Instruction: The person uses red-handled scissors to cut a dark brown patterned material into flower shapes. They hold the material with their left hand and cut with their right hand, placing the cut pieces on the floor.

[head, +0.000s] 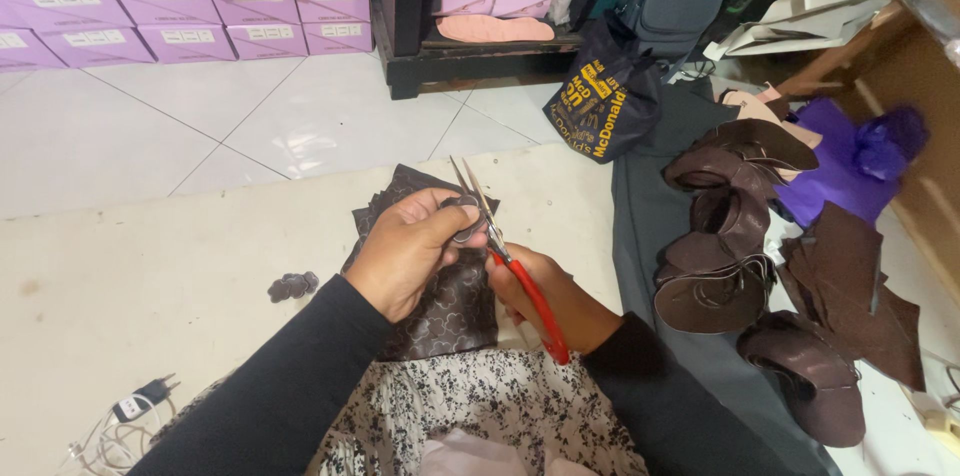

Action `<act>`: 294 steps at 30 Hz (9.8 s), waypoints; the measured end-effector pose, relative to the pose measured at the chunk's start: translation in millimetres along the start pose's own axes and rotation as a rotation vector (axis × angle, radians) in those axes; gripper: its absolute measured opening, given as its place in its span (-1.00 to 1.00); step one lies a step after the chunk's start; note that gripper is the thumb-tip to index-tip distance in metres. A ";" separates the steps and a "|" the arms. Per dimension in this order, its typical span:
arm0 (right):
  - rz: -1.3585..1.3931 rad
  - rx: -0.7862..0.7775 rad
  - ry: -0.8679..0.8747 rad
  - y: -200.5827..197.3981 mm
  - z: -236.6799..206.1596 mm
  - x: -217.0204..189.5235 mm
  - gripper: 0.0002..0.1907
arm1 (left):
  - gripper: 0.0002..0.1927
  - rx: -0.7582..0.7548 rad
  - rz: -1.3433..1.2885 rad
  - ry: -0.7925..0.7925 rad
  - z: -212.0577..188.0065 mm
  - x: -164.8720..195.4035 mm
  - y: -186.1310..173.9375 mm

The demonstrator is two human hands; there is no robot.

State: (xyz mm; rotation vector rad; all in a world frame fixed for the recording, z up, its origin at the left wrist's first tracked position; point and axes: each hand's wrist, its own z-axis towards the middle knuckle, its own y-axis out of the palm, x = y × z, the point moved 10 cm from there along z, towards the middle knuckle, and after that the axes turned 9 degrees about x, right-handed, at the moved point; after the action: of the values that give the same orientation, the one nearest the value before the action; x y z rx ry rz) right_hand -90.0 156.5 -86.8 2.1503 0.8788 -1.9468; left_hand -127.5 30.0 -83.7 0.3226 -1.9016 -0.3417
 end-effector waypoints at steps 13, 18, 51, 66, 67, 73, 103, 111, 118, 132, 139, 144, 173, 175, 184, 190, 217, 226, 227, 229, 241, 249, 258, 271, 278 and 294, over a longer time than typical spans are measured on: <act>0.067 0.084 0.066 1.6 0.6 3.9 -0.37 | -0.91 0.013 -0.091 -0.028 0.0 -0.6 0.7; 0.108 0.074 0.067 0.9 -0.5 3.7 -0.33 | -0.91 0.003 -0.107 -0.043 0.6 -1.9 1.4; 0.045 0.011 0.094 -1.4 -2.5 -0.5 -0.41 | -0.89 0.027 0.205 -0.012 0.7 13.9 -12.8; 0.115 0.080 0.171 -9.2 3.2 17.8 -0.50 | -0.84 0.077 0.222 -0.030 -2.9 18.4 -21.1; 0.146 0.096 0.170 -10.5 4.7 21.1 -0.53 | -0.83 0.075 0.227 -0.027 -3.0 18.1 -21.2; 0.308 0.146 0.090 -21.1 12.7 35.0 -0.53 | -0.74 -0.013 0.286 0.112 -0.8 15.7 -14.1; 0.160 0.395 0.094 -39.3 5.0 11.8 -0.77 | -0.84 0.040 0.546 0.168 17.9 -9.8 -33.8; 0.073 0.352 0.113 -55.1 0.9 4.0 -0.77 | -0.84 0.732 0.436 0.200 71.7 -5.0 -222.0; 0.022 0.390 0.198 -69.2 -8.2 21.7 -0.78 | -0.76 0.707 1.813 -0.103 40.2 -107.0 -302.4; -0.066 0.446 0.354 -84.0 -23.1 59.2 -0.74 | -0.81 1.281 1.013 0.231 -9.4 -142.8 -305.8; -0.188 0.406 0.279 -77.8 -19.1 38.7 -0.70 | -0.41 0.316 1.297 0.265 56.0 -178.2 -159.1; -0.122 0.349 0.241 -68.1 -18.4 27.9 -0.70 | -0.29 0.328 1.452 0.314 49.9 -191.9 -142.5; -0.102 0.326 0.264 -65.4 -16.3 28.0 -0.71 | -0.35 0.429 1.508 0.030 30.2 -250.6 -151.8; -0.124 0.315 0.242 -64.9 -16.4 26.3 -0.71 | -0.39 0.457 1.478 0.020 31.5 -252.5 -149.6; -0.089 0.296 0.196 -63.2 -9.2 33.5 -0.71 | -0.67 0.292 1.252 0.052 50.9 -265.7 -139.3; -0.164 0.304 0.058 -59.3 6.4 25.3 -0.70 | -0.76 0.071 0.732 -0.338 69.6 -256.2 -120.0; 0.605 0.230 -0.065 -15.3 30.1 16.5 -0.80 | -0.73 -0.128 0.449 0.350 -21.0 -0.2 1.4; 0.516 0.368 -0.043 -22.8 19.6 12.8 -0.89 | -0.82 -0.062 0.366 0.275 -18.2 -12.3 -3.5; 0.478 0.393 -0.018 -25.3 19.0 14.6 -0.90 | -0.82 -0.026 0.343 0.219 -16.4 -16.0 -7.4; 0.342 0.398 -0.052 -28.3 15.9 8.7 -0.88 | -0.80 0.052 0.296 0.109 -12.4 -20.6 -16.3; 0.051 0.154 -0.038 -6.4 2.6 5.3 -0.73 | -0.81 0.171 0.082 0.122 -7.3 -3.5 -25.3; 0.015 -0.018 0.078 18.1 -3.7 11.1 -0.69 | -0.77 0.225 0.084 0.074 -5.1 -13.8 -33.1; 0.023 0.034 0.130 14.1 -3.0 15.8 -0.68 | -0.80 0.132 0.142 0.010 -11.5 -27.7 -17.5; 0.000 -0.001 0.077 17.4 -4.1 12.1 -0.64 | -0.82 0.171 0.118 0.060 -5.9 -29.1 -22.8; 0.167 -0.004 0.134 16.5 -6.4 24.5 -0.57 | -0.84 0.081 0.066 -0.020 -3.5 -37.1 -17.2; 0.243 -0.097 0.104 21.3 -6.8 21.2 -0.51 | -0.83 0.082 0.187 0.083 -14.2 -9.9 -20.6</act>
State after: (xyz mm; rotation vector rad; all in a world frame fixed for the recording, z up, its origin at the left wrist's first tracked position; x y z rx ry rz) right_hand -73.6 149.1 -111.9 2.2014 0.6735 -1.6583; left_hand -109.5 13.6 -95.4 0.2082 -1.8501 -0.1238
